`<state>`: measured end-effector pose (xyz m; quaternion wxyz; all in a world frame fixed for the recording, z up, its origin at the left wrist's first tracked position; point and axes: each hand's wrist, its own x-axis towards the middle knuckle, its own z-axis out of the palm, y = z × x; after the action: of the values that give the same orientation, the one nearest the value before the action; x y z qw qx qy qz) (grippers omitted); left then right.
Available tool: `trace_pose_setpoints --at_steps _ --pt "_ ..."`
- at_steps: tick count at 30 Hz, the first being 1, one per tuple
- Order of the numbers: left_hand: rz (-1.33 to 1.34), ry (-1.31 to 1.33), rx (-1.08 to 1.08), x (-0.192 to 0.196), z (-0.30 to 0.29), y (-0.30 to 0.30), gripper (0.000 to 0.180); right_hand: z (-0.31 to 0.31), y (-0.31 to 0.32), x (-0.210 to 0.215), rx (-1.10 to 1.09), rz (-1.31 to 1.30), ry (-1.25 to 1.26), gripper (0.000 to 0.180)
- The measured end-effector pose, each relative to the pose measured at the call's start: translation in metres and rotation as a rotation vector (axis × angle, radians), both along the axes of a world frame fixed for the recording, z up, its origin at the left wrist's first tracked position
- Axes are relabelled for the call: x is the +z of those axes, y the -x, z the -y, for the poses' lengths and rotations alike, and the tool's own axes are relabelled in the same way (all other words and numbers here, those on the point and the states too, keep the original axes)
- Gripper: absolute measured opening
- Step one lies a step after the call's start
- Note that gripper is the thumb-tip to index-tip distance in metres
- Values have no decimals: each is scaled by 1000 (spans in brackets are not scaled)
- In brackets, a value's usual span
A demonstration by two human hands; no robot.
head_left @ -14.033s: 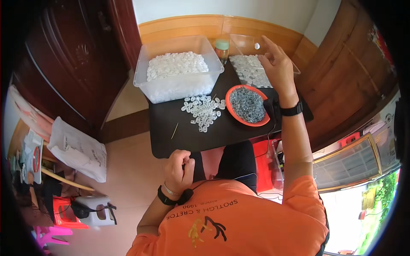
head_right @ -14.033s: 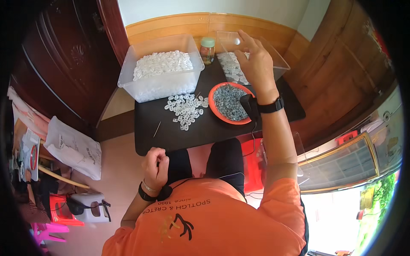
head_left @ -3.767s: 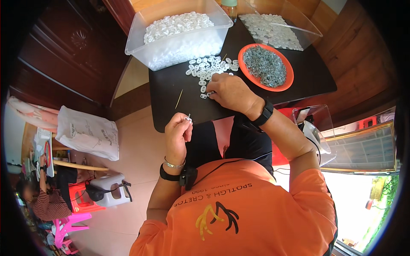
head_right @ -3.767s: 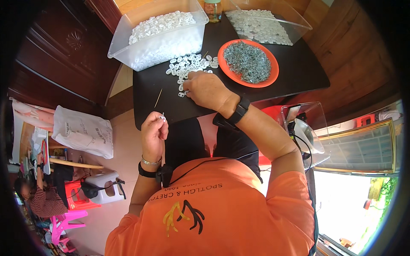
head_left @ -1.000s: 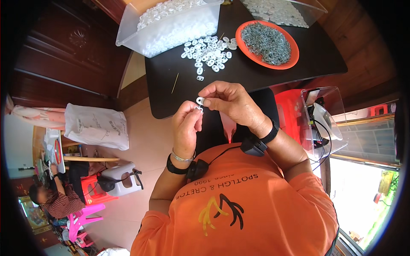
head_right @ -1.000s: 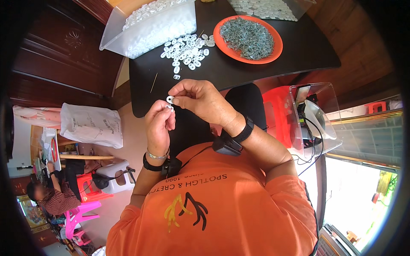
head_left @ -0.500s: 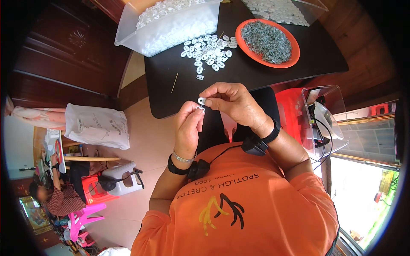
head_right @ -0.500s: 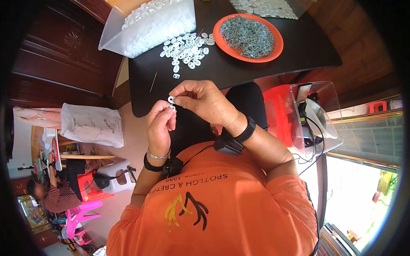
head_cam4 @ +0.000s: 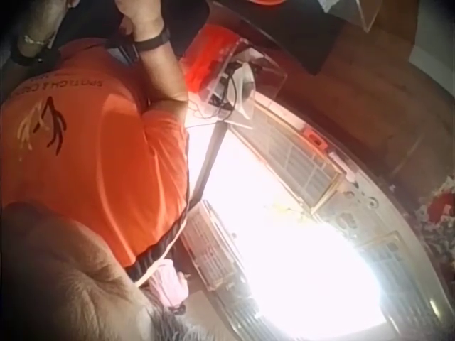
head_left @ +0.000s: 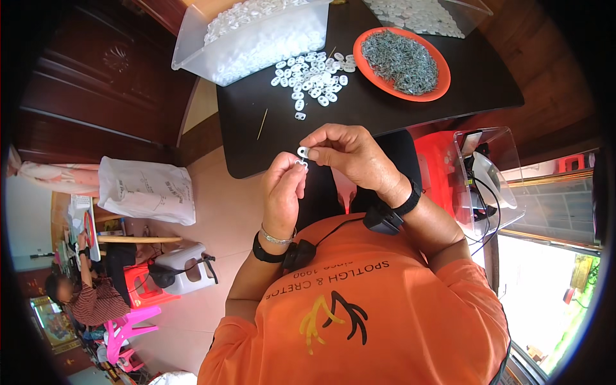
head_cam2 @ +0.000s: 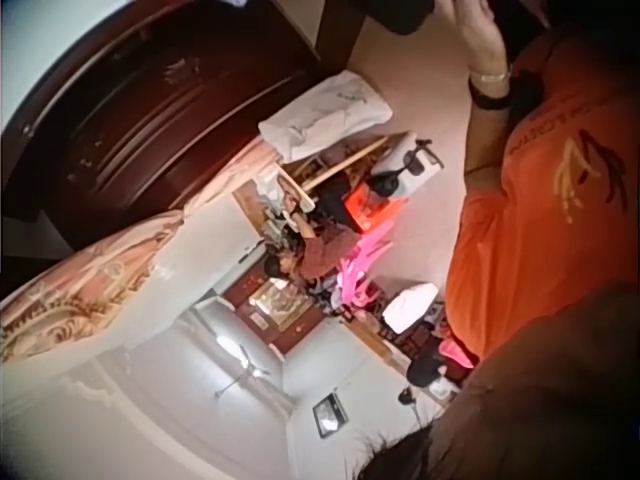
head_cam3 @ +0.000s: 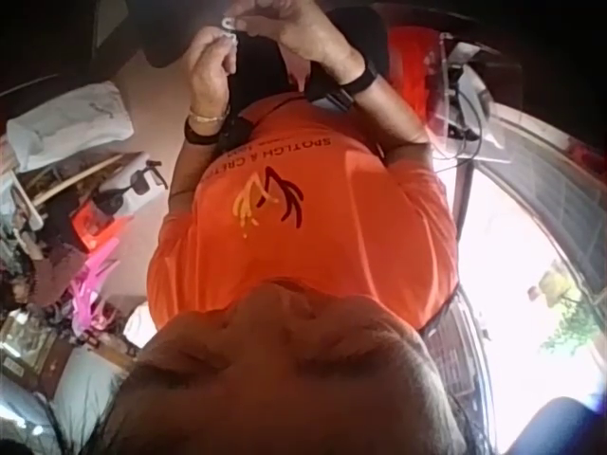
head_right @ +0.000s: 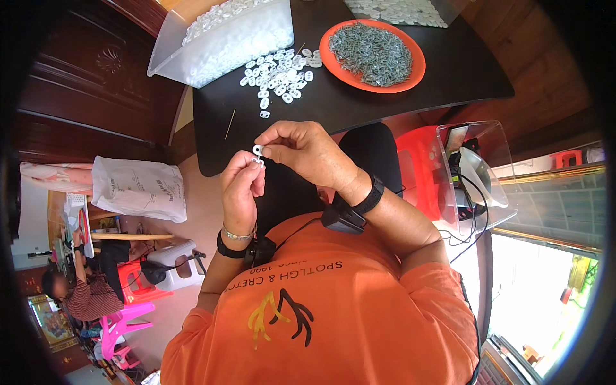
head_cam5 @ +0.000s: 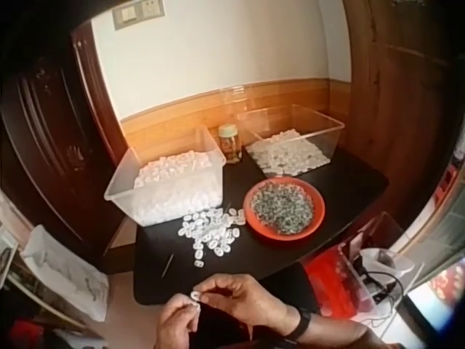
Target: Assembling small white plastic components by manually inserting tiny metal pins into them at a workspace.
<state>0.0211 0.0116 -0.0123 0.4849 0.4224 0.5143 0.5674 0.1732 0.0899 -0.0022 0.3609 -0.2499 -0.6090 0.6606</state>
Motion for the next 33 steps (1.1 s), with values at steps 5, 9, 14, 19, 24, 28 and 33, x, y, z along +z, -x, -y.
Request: trace_pose_setpoints --at_steps 5,9,14,19,24,28,33 --pt "-12 -1 6 0 0 -2 15 2 -1 0 -15 36 -32 15" --pt "-5 5 3 2 1 -3 15 4 -1 -2 -41 35 -68 12" --pt "-14 -10 -10 6 0 -3 16 8 0 -2 -36 4 -59 11" --pt "-37 -11 -13 8 -1 -4 17 10 -3 2 -16 17 -70 17" --pt "76 54 -3 5 -1 -5 15 17 0 -2 -124 82 -234 28" --pt "89 63 -10 5 -1 -6 16 19 0 -6 -180 103 -321 30" --pt "70 46 -33 4 -2 -3 22 22 -3 -5 -192 98 -376 30"
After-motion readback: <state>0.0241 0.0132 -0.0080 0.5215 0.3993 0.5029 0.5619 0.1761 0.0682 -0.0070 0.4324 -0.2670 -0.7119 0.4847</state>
